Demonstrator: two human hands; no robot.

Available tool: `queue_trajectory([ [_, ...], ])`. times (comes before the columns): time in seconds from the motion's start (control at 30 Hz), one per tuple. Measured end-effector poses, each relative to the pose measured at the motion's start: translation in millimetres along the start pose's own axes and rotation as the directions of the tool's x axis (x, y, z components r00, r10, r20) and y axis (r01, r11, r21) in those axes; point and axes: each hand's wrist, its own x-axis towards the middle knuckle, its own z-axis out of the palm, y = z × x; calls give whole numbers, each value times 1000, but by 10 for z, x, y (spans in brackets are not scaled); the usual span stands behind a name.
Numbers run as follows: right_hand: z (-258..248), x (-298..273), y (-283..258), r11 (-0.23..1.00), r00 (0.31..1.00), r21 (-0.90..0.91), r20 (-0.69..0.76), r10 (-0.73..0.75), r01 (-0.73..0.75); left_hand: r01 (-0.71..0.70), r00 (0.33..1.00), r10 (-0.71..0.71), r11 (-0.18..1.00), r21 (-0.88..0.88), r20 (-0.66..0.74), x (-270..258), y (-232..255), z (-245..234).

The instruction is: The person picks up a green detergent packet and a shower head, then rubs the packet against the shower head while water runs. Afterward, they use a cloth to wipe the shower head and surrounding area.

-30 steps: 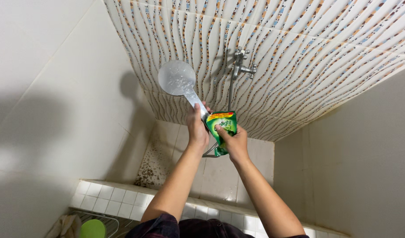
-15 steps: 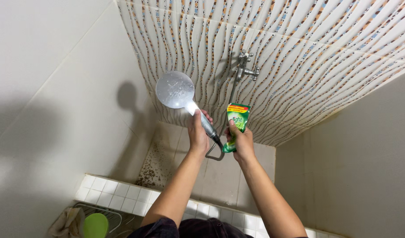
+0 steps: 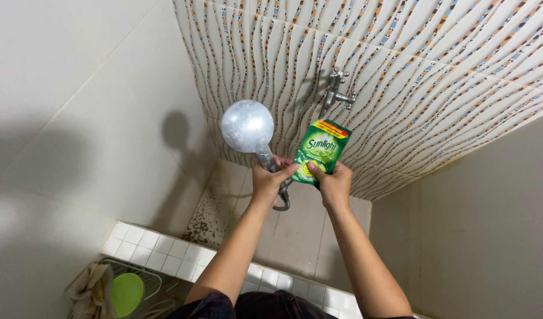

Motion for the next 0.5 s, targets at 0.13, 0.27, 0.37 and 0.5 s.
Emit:
queue_trajectory([
  [0.13, 61, 15, -62, 1000, 998, -16, 66, -16, 17, 22, 997, -22, 1000, 5, -72, -16, -128, 74],
  [0.27, 52, 122, -140, 1000, 997, 9, 71, 28, -29, 47, 992, -45, 999, 10, -114, 35, -187, 18],
  [0.37, 44, 272, -141, 998, 995, 58, 100, 22, -28, 48, 995, -47, 999, 13, -88, 10, -180, -2],
  [0.5, 128, 368, -83, 995, 995, 35, 42, -91, 90, 55, 993, -49, 997, 52, -106, -46, -89, 59],
])
